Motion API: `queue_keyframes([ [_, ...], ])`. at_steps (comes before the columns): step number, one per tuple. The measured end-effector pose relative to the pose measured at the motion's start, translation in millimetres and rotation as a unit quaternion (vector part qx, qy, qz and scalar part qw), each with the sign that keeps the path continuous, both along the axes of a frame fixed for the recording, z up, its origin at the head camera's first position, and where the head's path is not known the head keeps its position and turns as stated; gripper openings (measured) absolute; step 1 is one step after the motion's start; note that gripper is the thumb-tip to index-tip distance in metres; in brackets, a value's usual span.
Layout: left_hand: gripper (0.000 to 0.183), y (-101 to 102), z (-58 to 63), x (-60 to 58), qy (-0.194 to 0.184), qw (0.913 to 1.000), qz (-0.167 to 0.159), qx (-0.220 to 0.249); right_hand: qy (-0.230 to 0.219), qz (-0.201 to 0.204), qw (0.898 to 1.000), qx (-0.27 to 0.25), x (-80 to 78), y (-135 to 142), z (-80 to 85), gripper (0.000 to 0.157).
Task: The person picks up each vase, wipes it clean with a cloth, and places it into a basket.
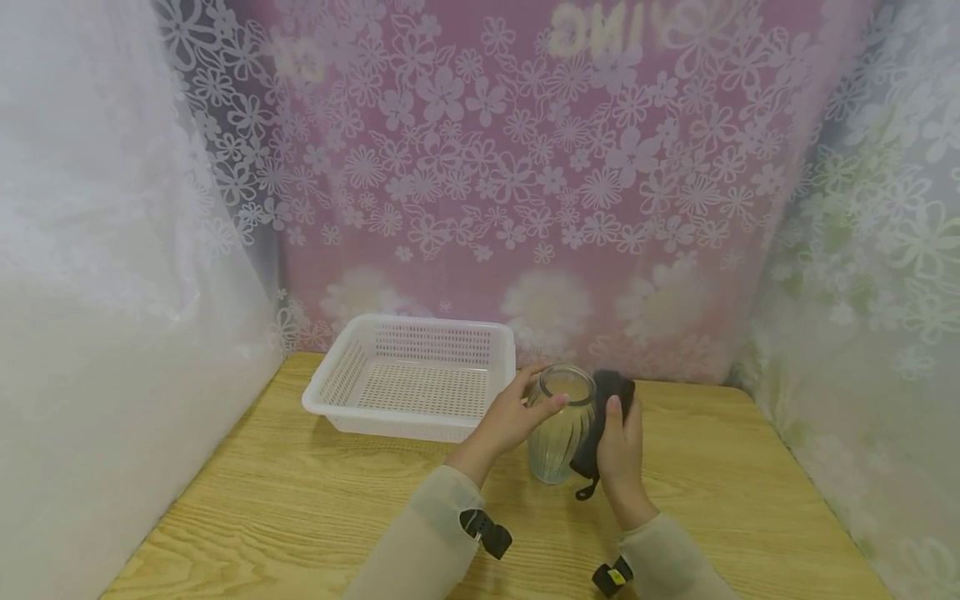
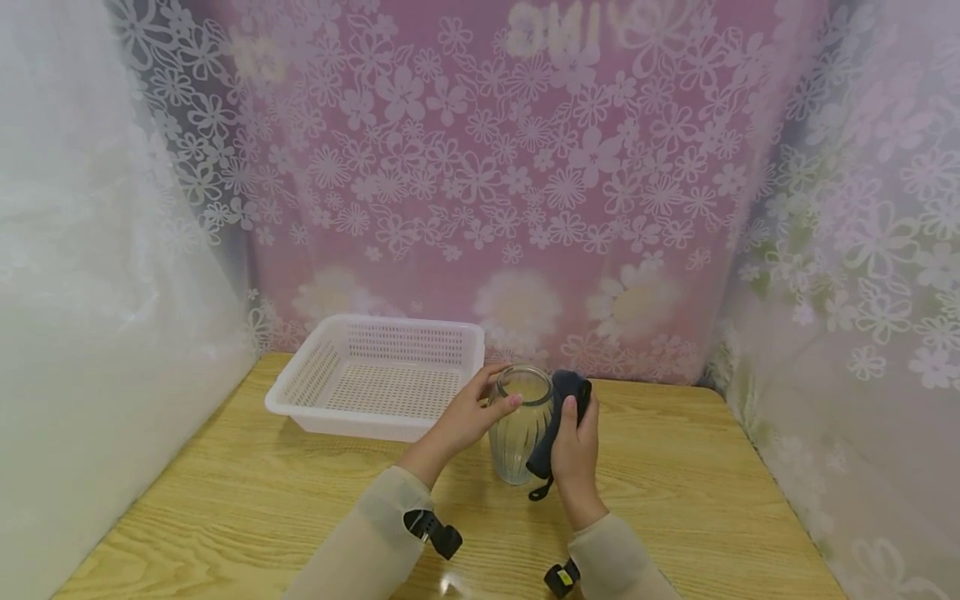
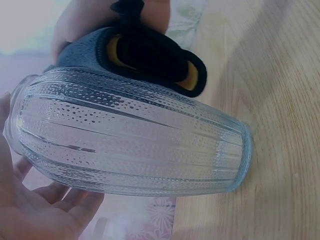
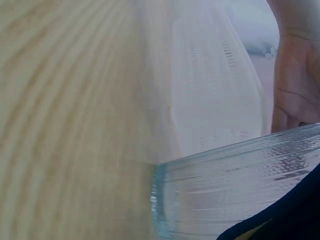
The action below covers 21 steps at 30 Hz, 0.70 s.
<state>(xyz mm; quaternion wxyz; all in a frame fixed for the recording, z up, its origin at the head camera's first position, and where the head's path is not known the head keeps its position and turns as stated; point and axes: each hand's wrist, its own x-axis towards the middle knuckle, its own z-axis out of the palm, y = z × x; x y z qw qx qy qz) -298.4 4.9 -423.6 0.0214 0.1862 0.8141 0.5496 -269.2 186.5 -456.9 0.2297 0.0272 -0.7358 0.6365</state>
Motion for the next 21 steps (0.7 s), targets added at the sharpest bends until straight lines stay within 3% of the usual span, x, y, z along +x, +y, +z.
queue_keyframes([
  [5, 0.070, 0, 0.5, 1.0, -0.004, 1.0000, 0.003, 0.004, -0.047, 0.014, 0.998, -0.040, -2.6, 0, -6.8, 0.060],
  [12, 0.072, -1, 0.4, 2.1, -0.011, 0.9999, 0.005, 0.004, -0.157, 0.015, 0.986, -0.053, -8.8, 5, -19.9, 0.063],
  [21, 0.069, 1, -0.2, 1.5, -0.010, 0.9999, 0.006, 0.009, -0.203, 0.051, 0.972, -0.108, -13.8, 5, -35.4, 0.069],
])
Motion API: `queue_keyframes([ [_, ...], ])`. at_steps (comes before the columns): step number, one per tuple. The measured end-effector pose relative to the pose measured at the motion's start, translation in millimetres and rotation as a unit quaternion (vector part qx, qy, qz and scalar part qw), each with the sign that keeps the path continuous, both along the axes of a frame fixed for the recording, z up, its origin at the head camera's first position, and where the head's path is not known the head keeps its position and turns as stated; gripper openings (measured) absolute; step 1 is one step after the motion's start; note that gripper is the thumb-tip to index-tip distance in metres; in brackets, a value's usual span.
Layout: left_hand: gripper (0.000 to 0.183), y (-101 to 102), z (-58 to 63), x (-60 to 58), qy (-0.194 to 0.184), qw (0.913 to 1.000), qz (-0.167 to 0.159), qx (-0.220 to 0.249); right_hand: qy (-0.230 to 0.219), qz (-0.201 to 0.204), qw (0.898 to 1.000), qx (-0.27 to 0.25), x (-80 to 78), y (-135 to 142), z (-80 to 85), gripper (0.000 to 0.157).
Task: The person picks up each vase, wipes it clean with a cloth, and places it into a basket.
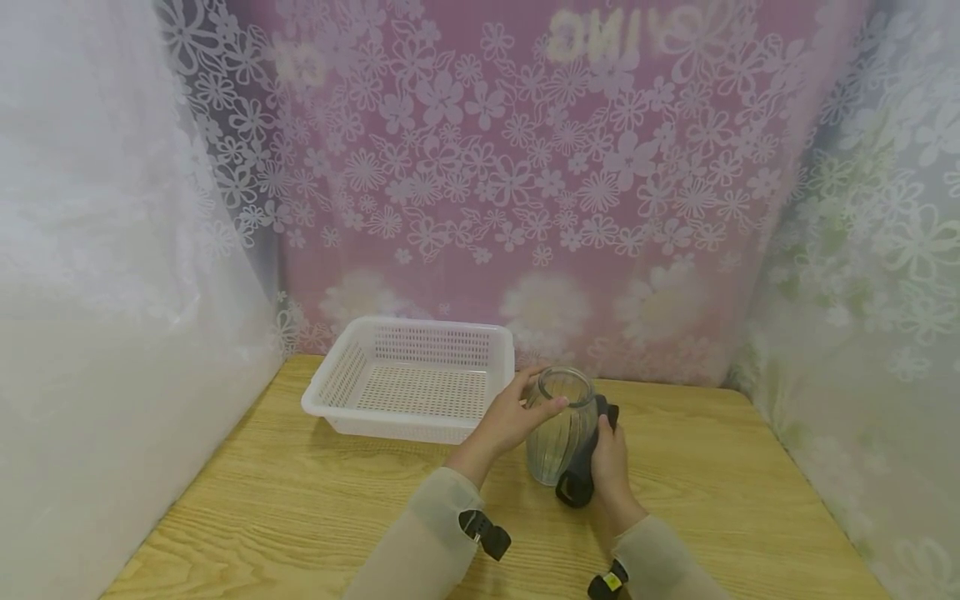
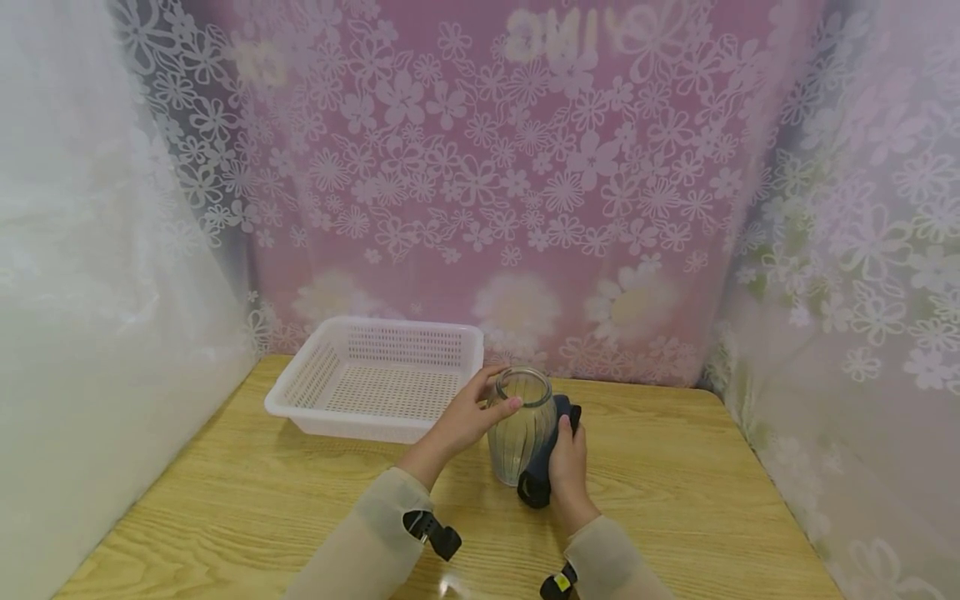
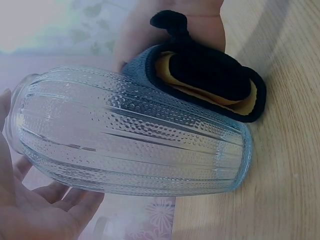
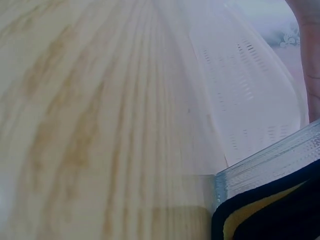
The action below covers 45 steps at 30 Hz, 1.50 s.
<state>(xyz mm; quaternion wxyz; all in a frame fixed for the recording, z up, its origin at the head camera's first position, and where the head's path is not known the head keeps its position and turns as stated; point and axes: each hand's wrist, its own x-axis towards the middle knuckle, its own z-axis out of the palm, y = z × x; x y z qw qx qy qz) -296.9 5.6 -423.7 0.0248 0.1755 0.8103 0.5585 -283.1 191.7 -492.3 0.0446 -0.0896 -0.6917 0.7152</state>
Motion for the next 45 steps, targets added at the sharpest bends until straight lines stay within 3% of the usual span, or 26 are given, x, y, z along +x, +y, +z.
queue_keyframes([
  [9, 0.068, 0, 1.6, 1.4, 0.000, 1.0000, -0.001, 0.008, -0.018, 0.020, 0.999, -0.025, -1.1, -1, -6.7, 0.064],
  [20, 0.070, 0, 1.4, 0.9, -0.004, 0.9999, -0.002, 0.012, -0.027, 0.025, 0.999, -0.007, -4.0, 1, -12.0, 0.072],
  [26, 0.072, 0, 2.3, 1.8, -0.003, 1.0000, -0.001, 0.008, -0.043, 0.023, 0.998, -0.030, -3.9, 4, -8.2, 0.075],
  [33, 0.071, -1, 3.4, 2.6, 0.001, 0.9999, -0.006, 0.009, -0.041, 0.006, 0.999, 0.001, -2.2, 14, 5.1, 0.073],
  [35, 0.071, -1, 3.2, 2.8, -0.002, 1.0000, -0.006, 0.008, -0.027, -0.005, 0.999, 0.042, -1.5, 18, 11.1, 0.073],
  [39, 0.069, -1, 2.8, 2.7, -0.004, 0.9999, -0.005, 0.009, -0.005, -0.018, 0.998, 0.060, 3.1, 23, 27.1, 0.072],
  [45, 0.070, -1, 2.1, 1.1, -0.005, 0.9999, -0.004, 0.012, 0.021, -0.027, 0.999, 0.037, 13.6, 26, 51.9, 0.071],
])
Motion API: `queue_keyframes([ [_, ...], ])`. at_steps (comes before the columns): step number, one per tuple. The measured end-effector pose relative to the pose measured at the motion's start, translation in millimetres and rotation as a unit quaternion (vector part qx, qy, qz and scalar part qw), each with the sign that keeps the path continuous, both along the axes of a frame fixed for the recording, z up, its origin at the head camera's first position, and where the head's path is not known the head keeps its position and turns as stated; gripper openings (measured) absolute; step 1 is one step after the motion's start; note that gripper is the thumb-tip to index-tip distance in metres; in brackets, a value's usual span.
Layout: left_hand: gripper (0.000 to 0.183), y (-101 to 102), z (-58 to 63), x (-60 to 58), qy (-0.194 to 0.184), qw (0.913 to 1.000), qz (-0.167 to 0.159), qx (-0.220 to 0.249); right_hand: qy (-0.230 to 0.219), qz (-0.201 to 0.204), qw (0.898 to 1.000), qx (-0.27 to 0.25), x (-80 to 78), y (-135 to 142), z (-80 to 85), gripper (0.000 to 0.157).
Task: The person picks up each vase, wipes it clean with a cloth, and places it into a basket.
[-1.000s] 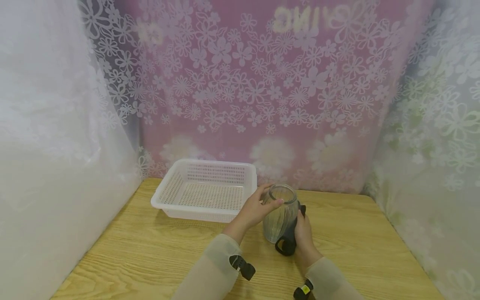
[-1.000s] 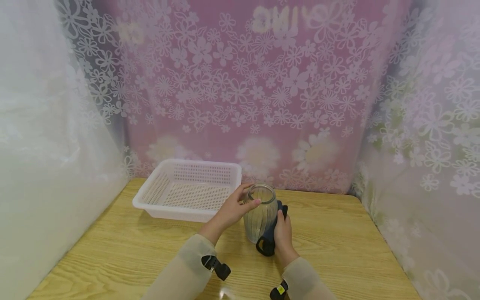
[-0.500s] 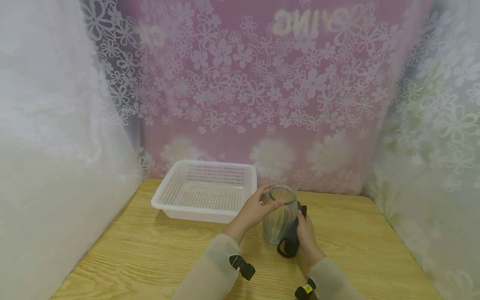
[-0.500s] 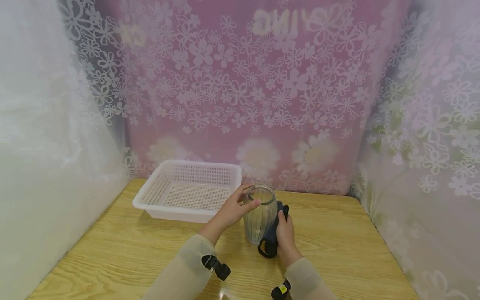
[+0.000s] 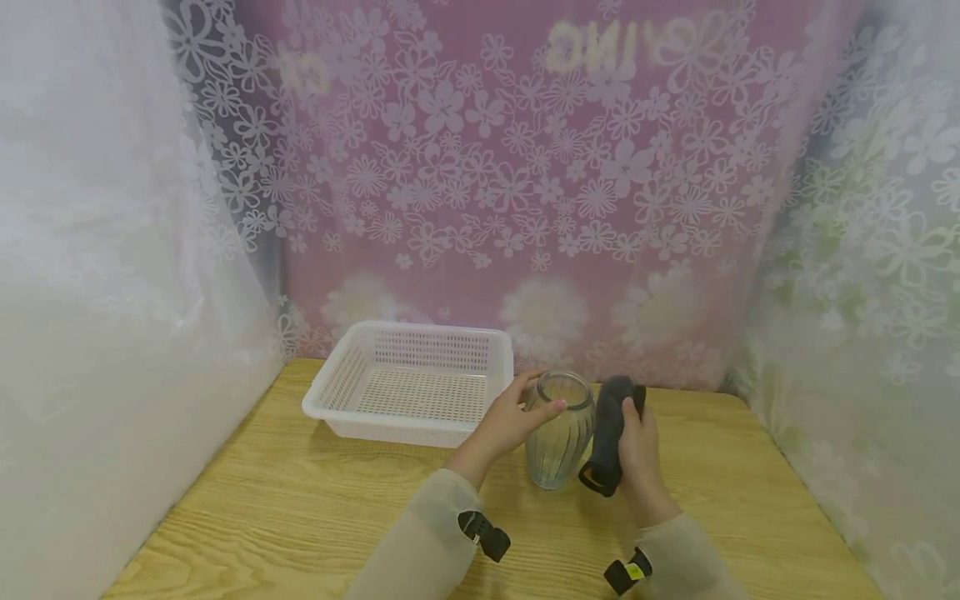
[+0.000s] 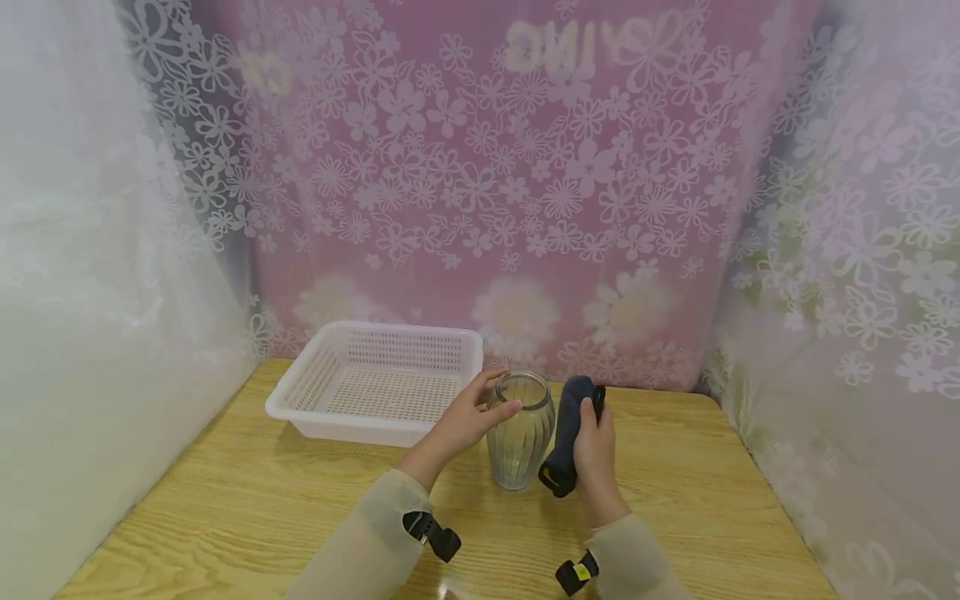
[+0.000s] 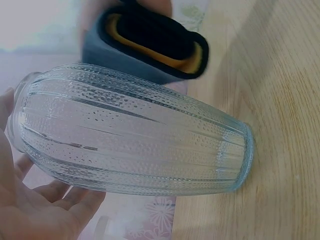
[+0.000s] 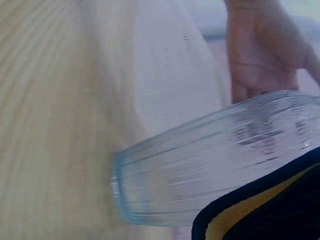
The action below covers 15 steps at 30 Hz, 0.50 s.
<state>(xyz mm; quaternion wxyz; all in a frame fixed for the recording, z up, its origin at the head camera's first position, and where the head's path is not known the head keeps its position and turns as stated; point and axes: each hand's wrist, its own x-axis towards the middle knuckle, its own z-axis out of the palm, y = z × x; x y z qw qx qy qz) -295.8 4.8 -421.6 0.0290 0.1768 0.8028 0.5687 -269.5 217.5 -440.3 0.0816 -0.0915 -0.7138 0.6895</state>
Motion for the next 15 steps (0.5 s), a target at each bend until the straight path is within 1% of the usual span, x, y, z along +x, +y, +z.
queue_keyframes([
  [3, 0.070, 0, -0.2, -0.3, 0.000, 1.0000, -0.001, -0.002, 0.024, -0.004, 1.000, 0.002, 4.4, 0, 10.3, 0.070],
  [8, 0.071, 0, -1.0, -0.6, 0.000, 1.0000, -0.003, -0.002, 0.078, -0.027, 0.996, 0.023, 8.6, -4, 24.9, 0.064],
  [12, 0.070, 0, -1.7, -0.9, 0.002, 1.0000, -0.002, -0.001, 0.125, -0.039, 0.991, 0.036, 12.1, -9, 35.7, 0.056],
  [15, 0.070, 0, -2.0, -1.5, 0.003, 1.0000, -0.003, 0.000, 0.155, -0.048, 0.986, 0.048, 17.1, -15, 44.9, 0.053],
])
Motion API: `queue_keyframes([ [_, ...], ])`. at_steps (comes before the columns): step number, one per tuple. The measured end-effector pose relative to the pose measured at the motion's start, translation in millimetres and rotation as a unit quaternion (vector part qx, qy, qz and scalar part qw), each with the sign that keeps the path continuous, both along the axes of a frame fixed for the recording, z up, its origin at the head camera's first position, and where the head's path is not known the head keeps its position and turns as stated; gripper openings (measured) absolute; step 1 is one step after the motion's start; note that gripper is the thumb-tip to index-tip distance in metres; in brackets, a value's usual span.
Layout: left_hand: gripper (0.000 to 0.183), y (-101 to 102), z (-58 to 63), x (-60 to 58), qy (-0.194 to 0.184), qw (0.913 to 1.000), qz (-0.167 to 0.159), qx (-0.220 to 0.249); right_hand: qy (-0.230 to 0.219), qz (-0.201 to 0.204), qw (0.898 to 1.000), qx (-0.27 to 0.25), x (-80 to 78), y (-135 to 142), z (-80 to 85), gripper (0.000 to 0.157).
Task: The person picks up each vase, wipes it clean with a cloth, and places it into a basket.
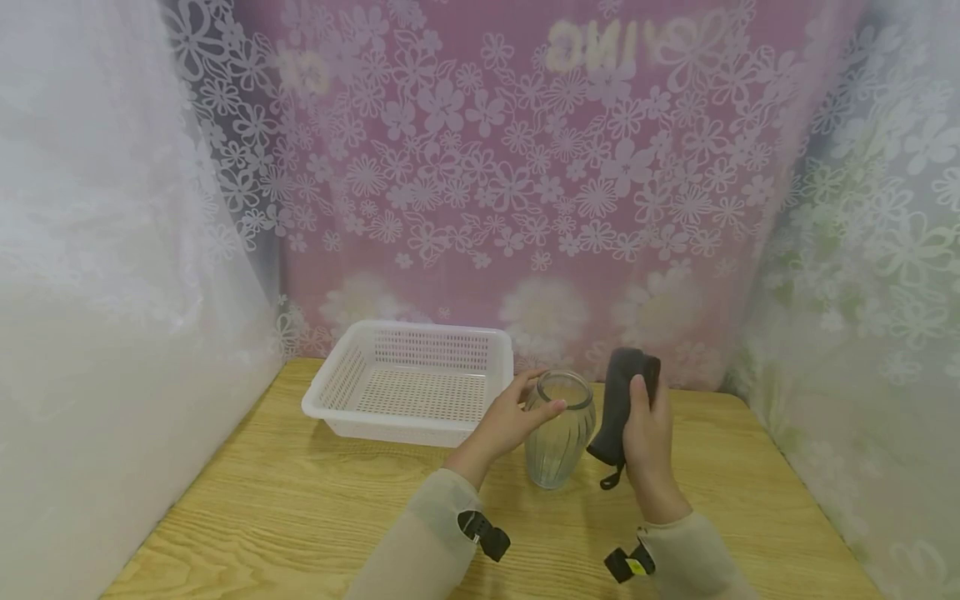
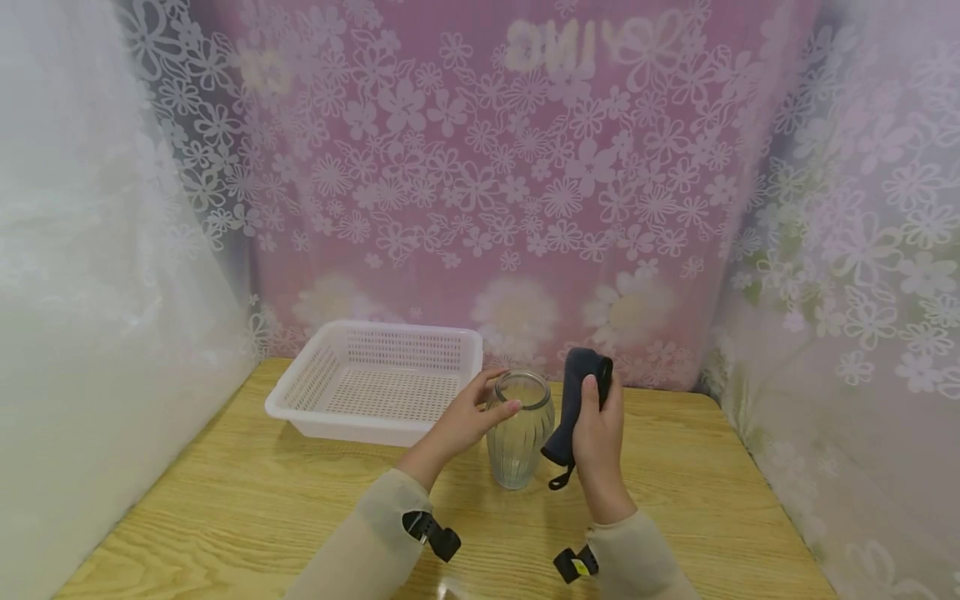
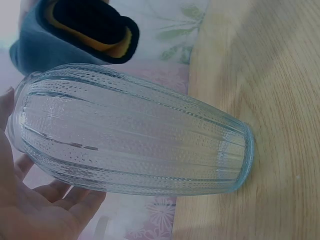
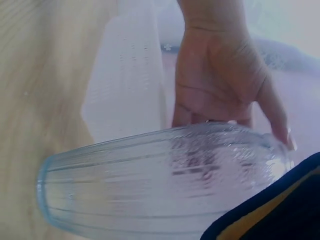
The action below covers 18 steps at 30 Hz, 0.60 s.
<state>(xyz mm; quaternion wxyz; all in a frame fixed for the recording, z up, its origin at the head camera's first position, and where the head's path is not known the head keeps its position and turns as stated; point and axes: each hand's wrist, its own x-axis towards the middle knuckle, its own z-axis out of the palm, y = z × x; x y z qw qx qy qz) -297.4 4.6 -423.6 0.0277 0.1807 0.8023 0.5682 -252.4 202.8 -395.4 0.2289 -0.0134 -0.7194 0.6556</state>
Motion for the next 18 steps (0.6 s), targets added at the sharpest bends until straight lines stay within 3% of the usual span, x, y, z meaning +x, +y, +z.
queue_keyframes([
  [7, 0.072, 0, 1.3, 1.1, -0.005, 1.0000, 0.003, -0.005, 0.109, -0.007, 0.993, 0.055, 2.2, -15, 7.3, 0.049],
  [12, 0.072, 0, 2.3, 1.9, -0.008, 0.9999, 0.005, -0.003, 0.180, -0.011, 0.978, 0.107, 1.6, -27, 6.9, 0.050],
  [18, 0.075, 0, 1.0, 1.0, -0.002, 0.9999, 0.008, -0.009, 0.243, -0.016, 0.960, 0.137, 15.9, -46, 22.2, 0.050],
])
